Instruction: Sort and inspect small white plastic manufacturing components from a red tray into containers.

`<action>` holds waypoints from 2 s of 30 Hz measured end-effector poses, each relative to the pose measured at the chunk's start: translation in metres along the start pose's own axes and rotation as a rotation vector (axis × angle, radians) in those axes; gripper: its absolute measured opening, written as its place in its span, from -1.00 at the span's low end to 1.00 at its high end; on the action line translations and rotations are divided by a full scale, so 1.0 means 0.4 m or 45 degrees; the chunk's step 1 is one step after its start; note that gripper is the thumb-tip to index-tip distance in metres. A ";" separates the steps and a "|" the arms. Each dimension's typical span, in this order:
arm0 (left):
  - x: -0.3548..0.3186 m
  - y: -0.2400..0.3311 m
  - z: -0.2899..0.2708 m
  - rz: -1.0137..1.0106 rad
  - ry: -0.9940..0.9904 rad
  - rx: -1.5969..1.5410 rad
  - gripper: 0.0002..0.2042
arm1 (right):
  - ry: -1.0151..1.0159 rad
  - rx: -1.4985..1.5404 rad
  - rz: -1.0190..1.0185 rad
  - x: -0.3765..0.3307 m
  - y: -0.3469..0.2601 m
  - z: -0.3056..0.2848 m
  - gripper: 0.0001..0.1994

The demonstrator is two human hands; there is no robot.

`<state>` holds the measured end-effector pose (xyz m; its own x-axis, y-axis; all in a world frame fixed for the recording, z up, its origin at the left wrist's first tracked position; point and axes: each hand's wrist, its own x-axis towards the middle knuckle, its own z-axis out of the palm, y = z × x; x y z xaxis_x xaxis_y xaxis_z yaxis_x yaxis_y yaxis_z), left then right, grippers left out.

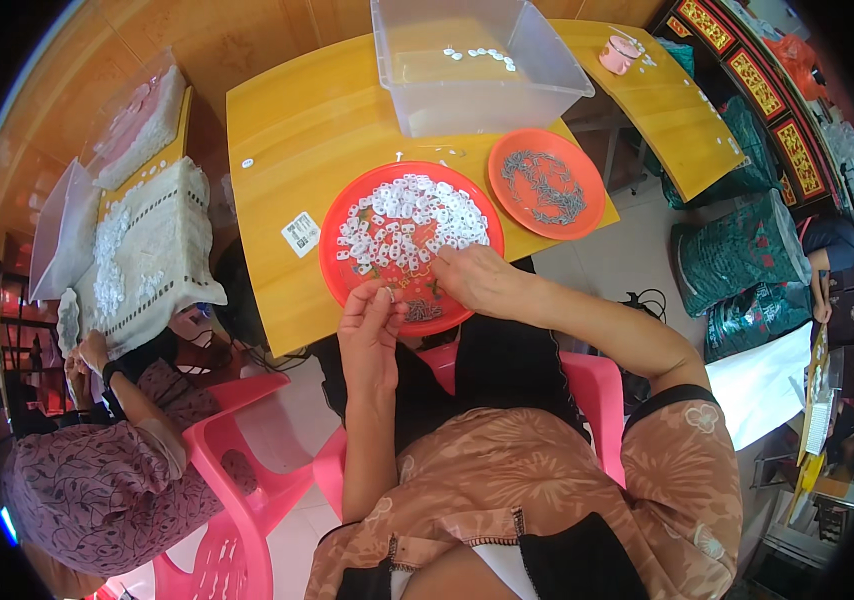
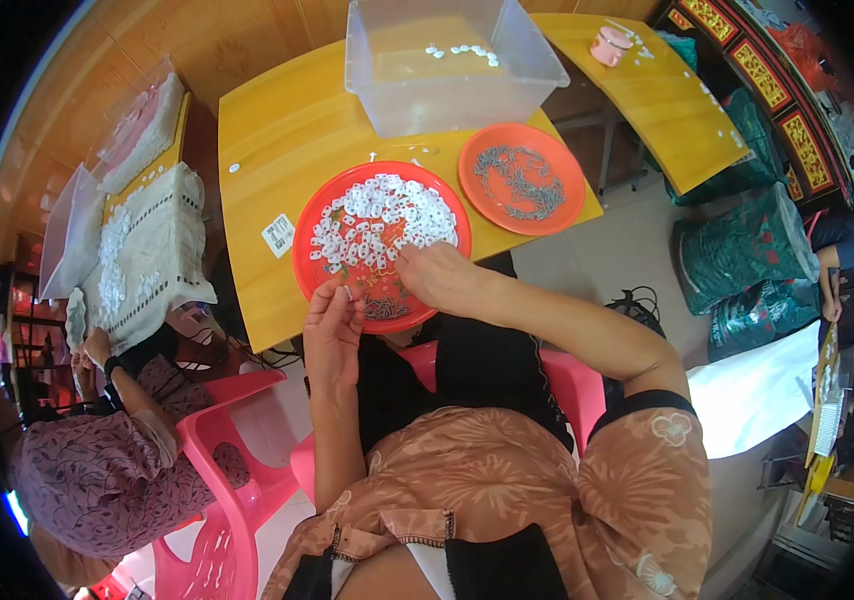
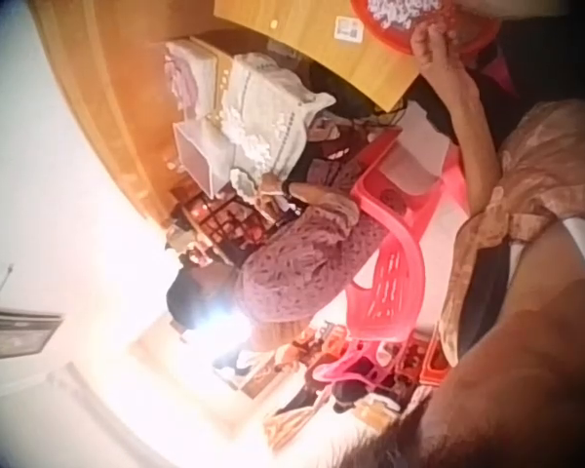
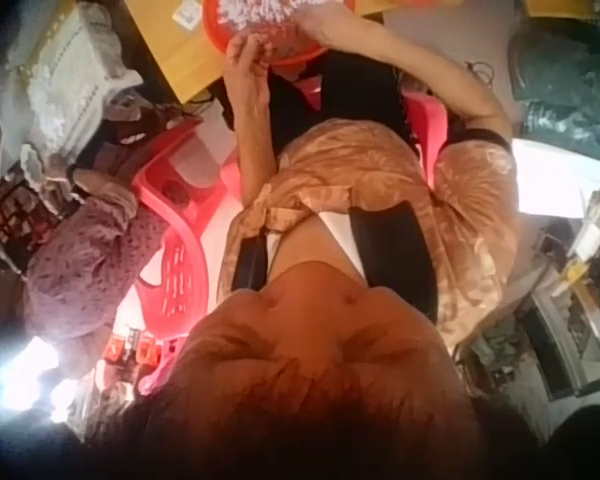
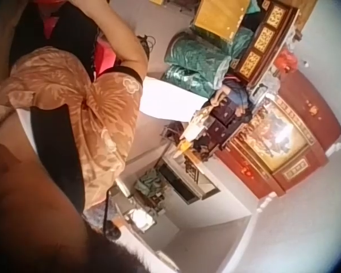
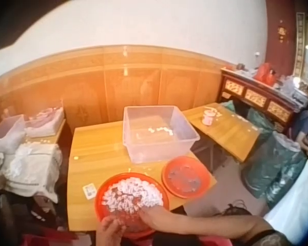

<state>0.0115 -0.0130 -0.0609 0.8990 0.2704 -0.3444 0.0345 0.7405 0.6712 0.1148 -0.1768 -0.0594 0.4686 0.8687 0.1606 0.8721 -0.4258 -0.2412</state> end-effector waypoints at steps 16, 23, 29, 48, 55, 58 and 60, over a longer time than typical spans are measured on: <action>-0.020 -0.001 0.034 0.627 -0.095 0.953 -0.86 | -0.206 1.792 0.778 0.037 -0.061 -0.047 -0.83; -0.014 -0.005 0.013 0.626 -0.051 0.794 -0.89 | -0.137 1.972 0.760 0.037 -0.076 -0.039 -0.83; -0.020 -0.001 0.026 0.638 -0.019 0.719 -0.93 | -0.206 2.178 0.785 0.036 -0.069 -0.022 -0.83; -0.014 -0.013 0.019 0.290 -0.040 0.380 -0.90 | 0.453 0.565 0.255 0.028 -0.135 -0.022 -0.89; -0.015 -0.008 0.022 0.192 -0.064 0.339 -0.90 | 0.495 0.341 0.171 0.026 -0.131 -0.018 -0.86; -0.016 -0.008 0.026 0.212 -0.029 0.308 -0.89 | 0.459 0.725 0.390 0.030 -0.148 -0.030 -0.88; -0.014 -0.010 0.026 0.378 -0.046 0.371 -0.90 | 0.363 0.864 0.426 0.033 -0.147 -0.046 -0.84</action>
<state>0.0107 -0.0239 -0.0548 0.9032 0.4201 -0.0879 -0.1114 0.4271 0.8973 0.0724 -0.1452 -0.0254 0.7877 0.5851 0.1930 0.4463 -0.3259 -0.8334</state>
